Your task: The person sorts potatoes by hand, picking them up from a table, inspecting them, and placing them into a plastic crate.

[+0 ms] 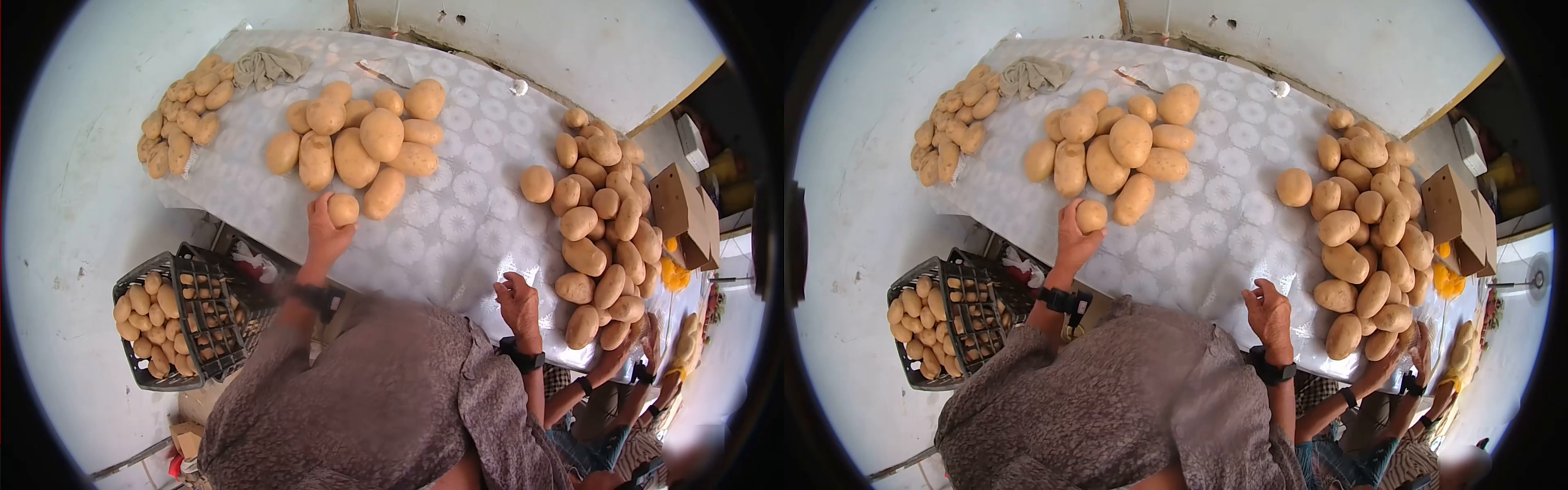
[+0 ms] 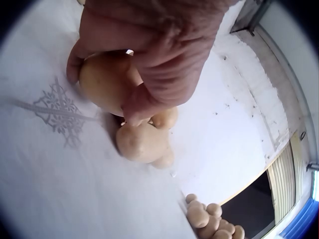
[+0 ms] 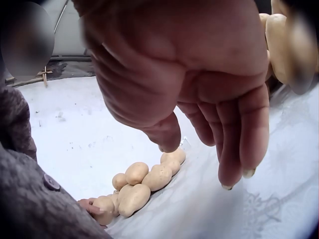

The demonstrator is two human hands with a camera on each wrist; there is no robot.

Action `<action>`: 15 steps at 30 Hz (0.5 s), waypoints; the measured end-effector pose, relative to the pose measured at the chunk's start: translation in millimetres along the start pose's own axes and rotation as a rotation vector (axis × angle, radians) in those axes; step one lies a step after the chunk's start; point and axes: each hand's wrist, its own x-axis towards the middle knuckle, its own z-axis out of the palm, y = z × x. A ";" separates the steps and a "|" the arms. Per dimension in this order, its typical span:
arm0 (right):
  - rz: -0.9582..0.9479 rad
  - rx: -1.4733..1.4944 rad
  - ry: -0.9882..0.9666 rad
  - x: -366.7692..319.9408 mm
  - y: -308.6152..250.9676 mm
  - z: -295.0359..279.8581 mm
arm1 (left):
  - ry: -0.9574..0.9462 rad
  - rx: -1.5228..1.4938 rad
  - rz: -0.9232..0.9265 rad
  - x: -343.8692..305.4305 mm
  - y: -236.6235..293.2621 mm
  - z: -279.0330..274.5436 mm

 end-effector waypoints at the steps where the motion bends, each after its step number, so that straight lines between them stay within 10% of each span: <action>1: -0.001 0.000 -0.001 0.8 3.0 3.5 | 0.028 -0.080 -0.007 -1.0 2.8 -1.5; 15: 0.104 0.625 -0.406 28.9 -77.6 -10.7 | -0.743 -1.022 -0.479 -5.0 100.1 19.0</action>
